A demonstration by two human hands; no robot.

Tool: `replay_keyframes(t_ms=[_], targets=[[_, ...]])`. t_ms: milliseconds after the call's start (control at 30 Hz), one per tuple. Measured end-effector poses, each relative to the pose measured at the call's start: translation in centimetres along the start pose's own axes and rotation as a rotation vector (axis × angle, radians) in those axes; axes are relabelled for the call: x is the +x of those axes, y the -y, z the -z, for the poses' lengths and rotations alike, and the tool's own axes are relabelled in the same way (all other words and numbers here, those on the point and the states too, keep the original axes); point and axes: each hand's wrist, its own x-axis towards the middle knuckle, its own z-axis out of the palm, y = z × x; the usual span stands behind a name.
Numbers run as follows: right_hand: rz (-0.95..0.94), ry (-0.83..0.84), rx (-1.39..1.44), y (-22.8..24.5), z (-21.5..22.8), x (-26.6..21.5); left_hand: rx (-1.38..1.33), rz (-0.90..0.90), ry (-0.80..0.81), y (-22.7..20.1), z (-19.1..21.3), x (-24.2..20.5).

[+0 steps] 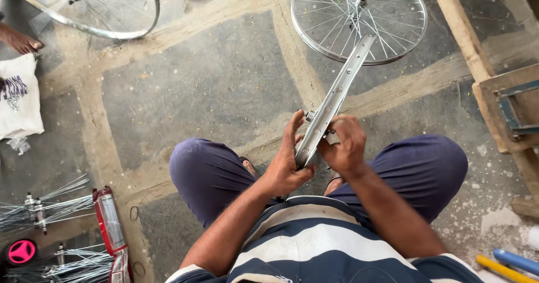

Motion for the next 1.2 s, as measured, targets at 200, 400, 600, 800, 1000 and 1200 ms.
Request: replay_keyframes(t_ms=[200,400,600,800,1000,1200], targets=[[-0.027,0.32,-0.074,-1.5,0.3,-0.2,0.175,-0.013,-0.02,0.1,-0.2,-0.3],[0.002,-0.158,-0.092,-0.9,-3.9,-0.7,0.133,-0.024,-0.021,1.0,-0.8,-0.7],[-0.614,0.596,0.96,-4.9,0.0,0.9,0.055,-0.043,-0.055,1.4,0.5,-0.5],[-0.345,0.21,0.604,-4.2,-0.8,-0.3,0.005,0.02,-0.063,2.1,0.6,-0.8],[0.363,-0.24,-0.352,0.1,-3.5,0.6,0.025,0.029,-0.068,1.6,0.3,-0.4],[-0.025,0.115,0.279,-1.4,-0.6,-0.5,0.043,0.032,-0.051,1.6,0.4,-0.4]])
